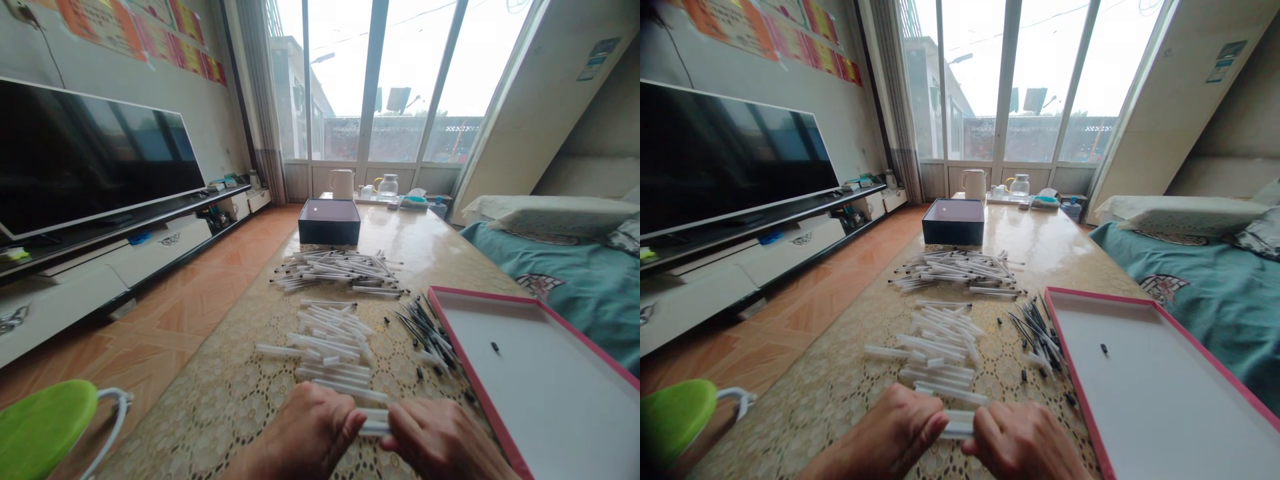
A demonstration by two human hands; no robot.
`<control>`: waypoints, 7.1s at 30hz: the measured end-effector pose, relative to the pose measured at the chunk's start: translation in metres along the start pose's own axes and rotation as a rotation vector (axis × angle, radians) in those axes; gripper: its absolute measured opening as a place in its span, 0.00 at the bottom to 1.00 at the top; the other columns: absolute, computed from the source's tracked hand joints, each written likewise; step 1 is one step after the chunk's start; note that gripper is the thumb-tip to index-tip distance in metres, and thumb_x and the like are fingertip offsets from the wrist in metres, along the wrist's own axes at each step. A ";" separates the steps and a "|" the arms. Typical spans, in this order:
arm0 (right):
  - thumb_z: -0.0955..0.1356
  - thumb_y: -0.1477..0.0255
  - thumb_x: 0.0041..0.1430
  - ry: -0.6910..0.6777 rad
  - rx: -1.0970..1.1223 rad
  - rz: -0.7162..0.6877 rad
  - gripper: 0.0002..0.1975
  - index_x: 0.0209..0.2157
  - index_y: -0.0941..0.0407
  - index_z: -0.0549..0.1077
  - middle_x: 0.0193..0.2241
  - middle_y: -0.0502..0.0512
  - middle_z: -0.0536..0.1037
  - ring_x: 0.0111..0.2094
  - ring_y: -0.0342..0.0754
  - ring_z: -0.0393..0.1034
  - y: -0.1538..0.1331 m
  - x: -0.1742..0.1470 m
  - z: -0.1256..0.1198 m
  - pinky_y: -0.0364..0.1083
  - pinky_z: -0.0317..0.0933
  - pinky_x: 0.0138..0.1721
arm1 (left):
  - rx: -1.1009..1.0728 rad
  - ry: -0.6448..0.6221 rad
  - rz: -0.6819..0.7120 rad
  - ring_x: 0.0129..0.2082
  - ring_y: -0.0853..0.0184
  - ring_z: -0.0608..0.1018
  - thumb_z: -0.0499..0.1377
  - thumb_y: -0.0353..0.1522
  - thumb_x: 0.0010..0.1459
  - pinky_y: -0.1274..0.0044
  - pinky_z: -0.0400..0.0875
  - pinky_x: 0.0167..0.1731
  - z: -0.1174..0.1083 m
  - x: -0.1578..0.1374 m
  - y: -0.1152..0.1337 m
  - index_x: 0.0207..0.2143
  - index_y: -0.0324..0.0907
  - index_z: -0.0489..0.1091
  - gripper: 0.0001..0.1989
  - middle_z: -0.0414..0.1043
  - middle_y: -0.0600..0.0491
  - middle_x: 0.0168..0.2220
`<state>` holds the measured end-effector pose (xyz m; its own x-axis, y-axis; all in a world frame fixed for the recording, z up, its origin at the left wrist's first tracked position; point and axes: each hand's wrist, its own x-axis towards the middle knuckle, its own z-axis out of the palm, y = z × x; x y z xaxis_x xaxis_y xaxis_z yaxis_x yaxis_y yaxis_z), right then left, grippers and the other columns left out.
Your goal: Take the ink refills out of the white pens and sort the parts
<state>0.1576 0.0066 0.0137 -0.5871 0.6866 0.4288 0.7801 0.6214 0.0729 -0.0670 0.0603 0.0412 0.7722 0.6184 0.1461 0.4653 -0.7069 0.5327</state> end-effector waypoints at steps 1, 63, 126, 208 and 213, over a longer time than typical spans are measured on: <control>0.57 0.66 0.65 0.017 -0.005 0.025 0.16 0.24 0.54 0.61 0.15 0.45 0.66 0.14 0.41 0.61 0.006 -0.005 -0.001 0.44 0.44 0.17 | -0.064 0.042 -0.039 0.17 0.71 0.66 0.43 0.35 0.63 0.77 0.52 0.20 -0.005 0.000 -0.005 0.19 0.42 0.63 0.21 0.65 0.56 0.17; 0.58 0.56 0.60 0.163 0.994 0.820 0.22 0.20 0.56 0.65 0.16 0.47 0.63 0.19 0.41 0.57 -0.010 0.011 0.038 0.40 0.51 0.21 | -1.435 0.528 -0.589 0.17 0.74 0.71 0.69 0.35 0.39 0.83 0.64 0.17 0.027 0.019 -0.018 0.26 0.35 0.74 0.13 0.72 0.54 0.18; 0.57 0.59 0.62 0.084 0.906 0.778 0.18 0.29 0.57 0.68 0.18 0.47 0.67 0.21 0.43 0.63 -0.005 0.006 0.042 0.41 0.54 0.25 | -1.474 0.471 -0.673 0.17 0.76 0.72 0.69 0.33 0.39 0.85 0.65 0.18 0.030 0.019 -0.023 0.26 0.34 0.72 0.13 0.73 0.54 0.18; 0.60 0.78 0.60 -0.122 -0.018 0.524 0.07 0.33 0.59 0.69 0.36 0.60 0.73 0.42 0.51 0.65 0.049 0.140 0.057 0.47 0.55 0.42 | -0.482 0.659 -0.471 0.20 0.70 0.73 0.57 0.33 0.54 0.78 0.65 0.21 0.020 0.011 -0.020 0.37 0.42 0.71 0.08 0.73 0.50 0.33; 0.59 0.76 0.58 -0.098 0.093 0.583 0.04 0.32 0.56 0.63 0.25 0.50 0.71 0.25 0.45 0.66 0.020 0.074 0.019 0.42 0.54 0.28 | -0.427 0.759 -0.318 0.34 0.63 0.74 0.56 0.31 0.54 0.76 0.68 0.32 0.015 0.010 -0.017 0.40 0.44 0.72 0.10 0.71 0.47 0.39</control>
<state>0.1254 0.0770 0.0303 -0.0885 0.9533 0.2889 0.9599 0.1591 -0.2310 -0.0607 0.0735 0.0212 0.0753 0.9274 0.3665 0.2919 -0.3719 0.8812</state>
